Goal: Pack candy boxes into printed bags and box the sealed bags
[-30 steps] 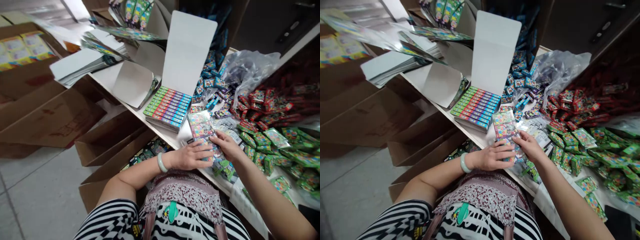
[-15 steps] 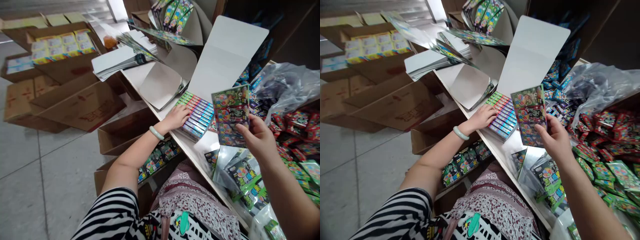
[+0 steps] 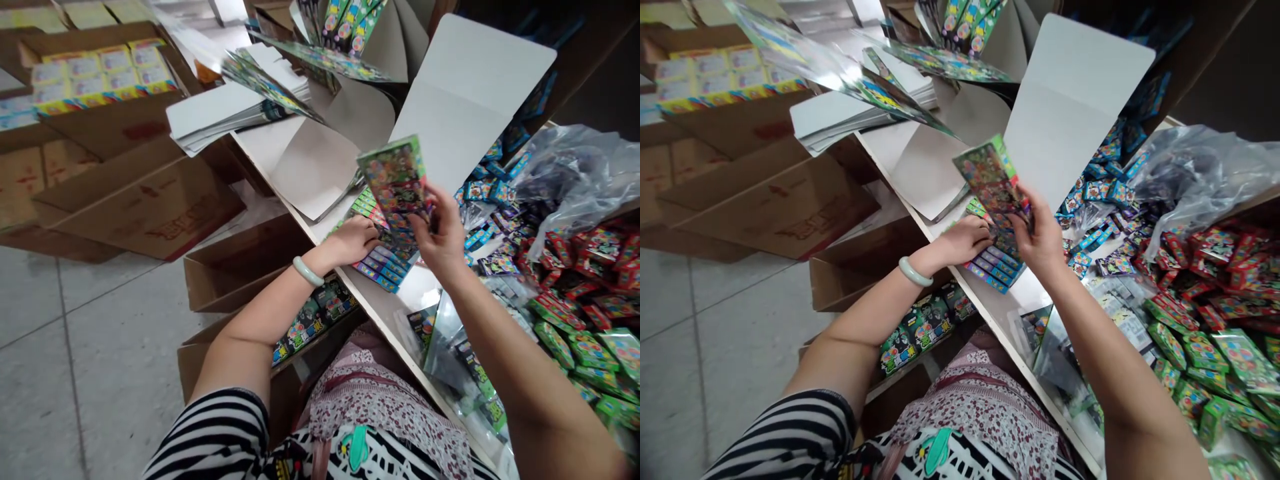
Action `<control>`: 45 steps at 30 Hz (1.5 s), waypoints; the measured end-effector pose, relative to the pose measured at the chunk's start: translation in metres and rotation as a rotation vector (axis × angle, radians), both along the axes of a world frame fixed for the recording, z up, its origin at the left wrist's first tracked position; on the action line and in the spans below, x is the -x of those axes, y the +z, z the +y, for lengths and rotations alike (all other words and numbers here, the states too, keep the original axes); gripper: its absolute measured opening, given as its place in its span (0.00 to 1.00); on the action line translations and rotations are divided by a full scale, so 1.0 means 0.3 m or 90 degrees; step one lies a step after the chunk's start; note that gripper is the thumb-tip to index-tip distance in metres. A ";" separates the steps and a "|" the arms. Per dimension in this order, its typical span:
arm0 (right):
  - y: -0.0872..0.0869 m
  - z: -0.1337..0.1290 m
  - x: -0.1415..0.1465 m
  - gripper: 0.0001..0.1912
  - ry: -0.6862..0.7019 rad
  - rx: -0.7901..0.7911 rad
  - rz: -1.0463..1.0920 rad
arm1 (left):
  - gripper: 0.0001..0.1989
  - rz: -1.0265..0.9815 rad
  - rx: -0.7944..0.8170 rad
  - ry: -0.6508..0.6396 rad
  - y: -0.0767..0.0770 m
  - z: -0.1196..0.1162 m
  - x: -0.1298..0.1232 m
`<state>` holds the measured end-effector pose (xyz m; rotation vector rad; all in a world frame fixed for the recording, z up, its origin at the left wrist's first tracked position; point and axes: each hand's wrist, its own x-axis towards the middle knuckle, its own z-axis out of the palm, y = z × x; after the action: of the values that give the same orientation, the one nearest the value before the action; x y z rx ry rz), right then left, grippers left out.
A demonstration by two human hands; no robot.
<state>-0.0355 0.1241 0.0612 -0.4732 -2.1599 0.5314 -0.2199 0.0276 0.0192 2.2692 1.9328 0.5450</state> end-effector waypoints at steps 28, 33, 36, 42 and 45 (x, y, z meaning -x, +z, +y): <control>-0.075 -0.080 -0.170 0.23 0.102 0.052 -0.275 | 0.11 -0.048 -0.116 0.158 -0.010 -0.049 0.080; -0.083 -0.020 -0.638 0.14 -0.192 0.177 -0.185 | 0.13 -0.164 -0.286 0.156 0.026 -0.077 -0.100; -0.119 0.000 -0.785 0.15 -0.315 0.192 -0.320 | 0.12 -0.228 -0.168 -0.042 0.016 -0.089 -0.353; -0.168 -0.005 -0.842 0.25 -0.268 0.112 -0.491 | 0.29 -0.103 0.131 -0.199 -0.129 -0.075 -0.700; -0.206 -0.008 -0.919 0.33 -0.332 0.110 -0.547 | 0.33 -0.085 0.170 -0.147 -0.169 -0.070 -0.713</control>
<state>0.2402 0.1218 -0.0006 -1.5274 -2.6206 0.2247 -0.0060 0.0067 -0.0317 2.1833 1.5508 0.3752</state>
